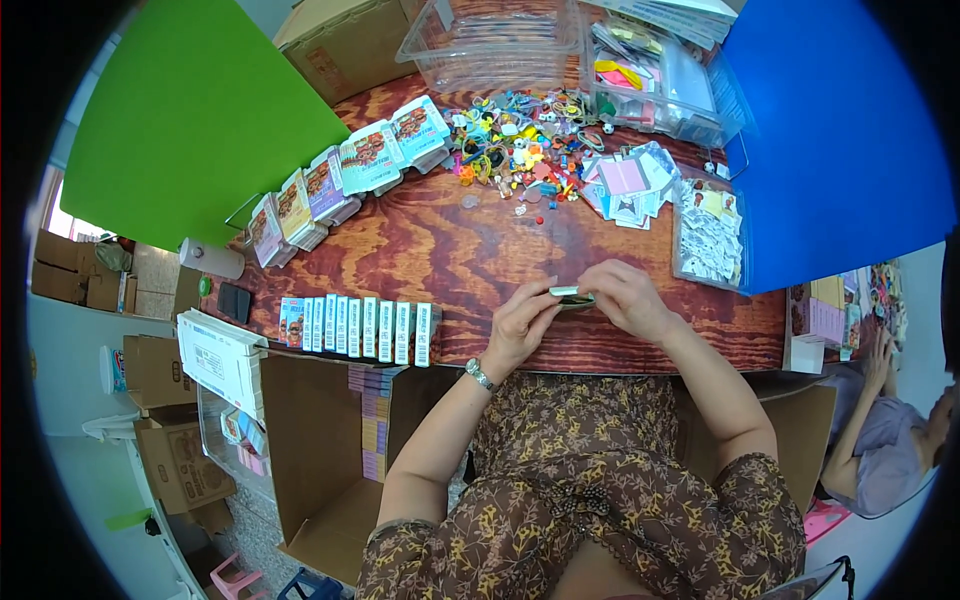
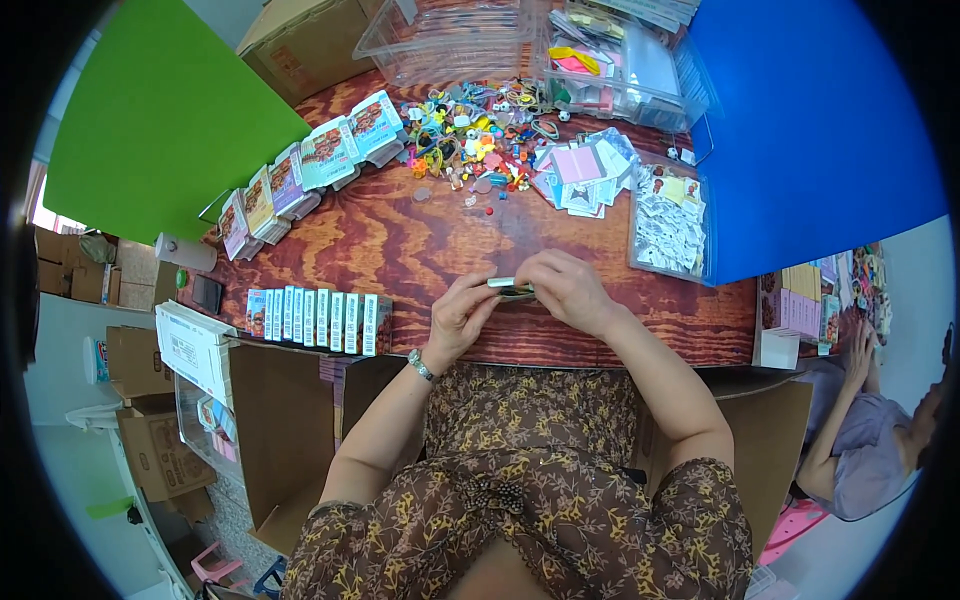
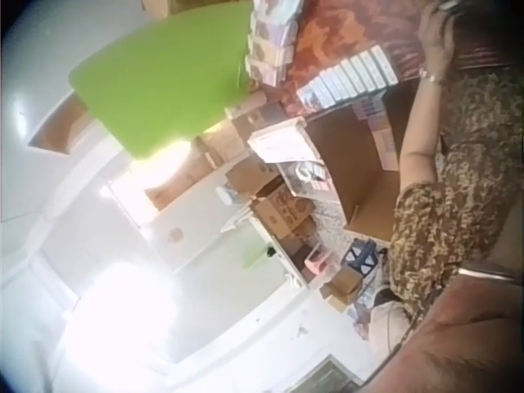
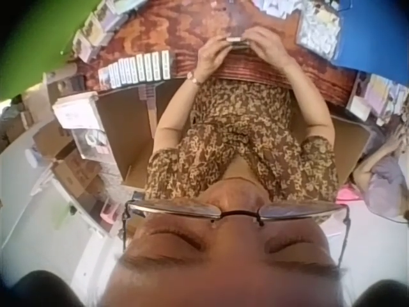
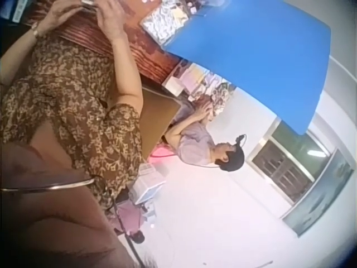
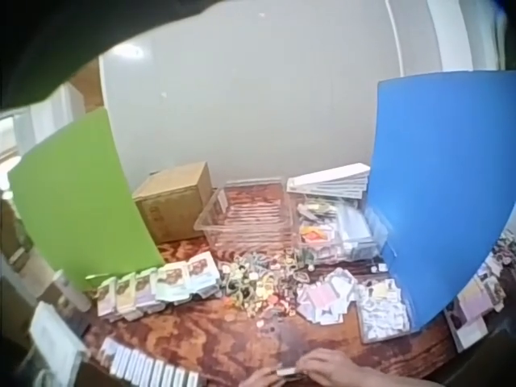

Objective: Sorting and packaging small colorful toy pieces into plastic bags at a workshop table.

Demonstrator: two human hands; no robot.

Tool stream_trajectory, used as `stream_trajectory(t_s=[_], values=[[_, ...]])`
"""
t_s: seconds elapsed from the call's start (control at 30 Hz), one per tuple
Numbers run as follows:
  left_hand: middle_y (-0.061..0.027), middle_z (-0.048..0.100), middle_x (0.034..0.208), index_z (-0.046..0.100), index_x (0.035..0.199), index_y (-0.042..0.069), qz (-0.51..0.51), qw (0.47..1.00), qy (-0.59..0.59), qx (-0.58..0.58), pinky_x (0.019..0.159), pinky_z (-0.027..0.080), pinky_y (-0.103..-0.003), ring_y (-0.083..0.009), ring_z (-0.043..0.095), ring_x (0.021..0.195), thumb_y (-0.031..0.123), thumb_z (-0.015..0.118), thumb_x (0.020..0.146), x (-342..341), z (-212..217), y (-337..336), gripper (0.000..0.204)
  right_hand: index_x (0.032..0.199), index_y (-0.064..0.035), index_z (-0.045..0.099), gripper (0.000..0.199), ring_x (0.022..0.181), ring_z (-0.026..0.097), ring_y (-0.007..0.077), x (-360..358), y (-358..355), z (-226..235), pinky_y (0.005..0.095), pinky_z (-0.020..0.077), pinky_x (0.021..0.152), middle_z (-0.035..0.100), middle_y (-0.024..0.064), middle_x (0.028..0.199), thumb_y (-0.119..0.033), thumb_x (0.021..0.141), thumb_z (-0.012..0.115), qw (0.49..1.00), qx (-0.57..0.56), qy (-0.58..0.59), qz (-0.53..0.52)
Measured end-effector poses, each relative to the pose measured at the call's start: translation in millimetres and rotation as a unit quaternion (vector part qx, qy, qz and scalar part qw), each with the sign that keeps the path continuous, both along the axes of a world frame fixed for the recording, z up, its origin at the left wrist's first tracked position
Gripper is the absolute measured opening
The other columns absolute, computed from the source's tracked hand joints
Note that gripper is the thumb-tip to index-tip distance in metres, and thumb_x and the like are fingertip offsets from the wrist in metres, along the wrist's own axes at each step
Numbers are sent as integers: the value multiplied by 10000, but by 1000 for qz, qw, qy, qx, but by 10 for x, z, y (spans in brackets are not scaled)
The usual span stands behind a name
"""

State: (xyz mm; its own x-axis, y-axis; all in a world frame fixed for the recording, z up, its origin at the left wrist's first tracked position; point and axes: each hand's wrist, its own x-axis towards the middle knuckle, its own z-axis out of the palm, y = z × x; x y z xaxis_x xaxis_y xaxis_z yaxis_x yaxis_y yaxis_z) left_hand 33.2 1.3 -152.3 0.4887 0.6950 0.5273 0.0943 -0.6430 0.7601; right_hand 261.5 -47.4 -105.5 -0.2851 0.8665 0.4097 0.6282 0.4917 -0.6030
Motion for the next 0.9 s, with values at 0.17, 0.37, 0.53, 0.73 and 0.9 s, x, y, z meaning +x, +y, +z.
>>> stream_trajectory(t_s=[0.17,0.37,0.53,0.73,0.9], values=[[-116,646,1105,712,1043,15,16,1000,10,-1,755,559,-319,-233,668,954,-35,750,839,-13,-17,4,214,1041,-53,673,189,936,671,293,-10,1,142,391,546,793,688,94,1032,-49,854,700,999,-18,16,23],[-127,653,1138,680,1030,23,23,999,-23,-22,705,578,-321,-234,695,885,-17,764,827,9,-71,-17,223,1061,-46,698,206,917,672,290,-80,26,187,377,550,772,687,92,989,-66,857,717,996,-83,21,-13],[-141,620,1140,597,1057,-22,13,992,-48,-116,814,617,-292,-198,690,976,-89,713,853,4,-121,-64,245,1033,-54,698,212,886,665,276,-210,-43,125,372,551,737,662,87,962,-38,823,716,997,34,-47,-42],[-140,621,1139,619,1119,-1,21,998,-19,-62,797,612,-287,-219,682,1002,-96,714,842,16,-8,-60,308,939,-69,678,149,858,652,249,-358,-129,102,358,554,694,602,50,901,-60,791,685,984,99,-125,-85],[-152,631,1151,656,1102,28,20,997,17,67,714,599,-307,-256,685,980,-86,726,823,-19,-46,-25,309,1025,-36,671,241,948,655,271,-349,-220,43,357,576,760,605,80,968,-70,786,655,977,138,-152,-53]])
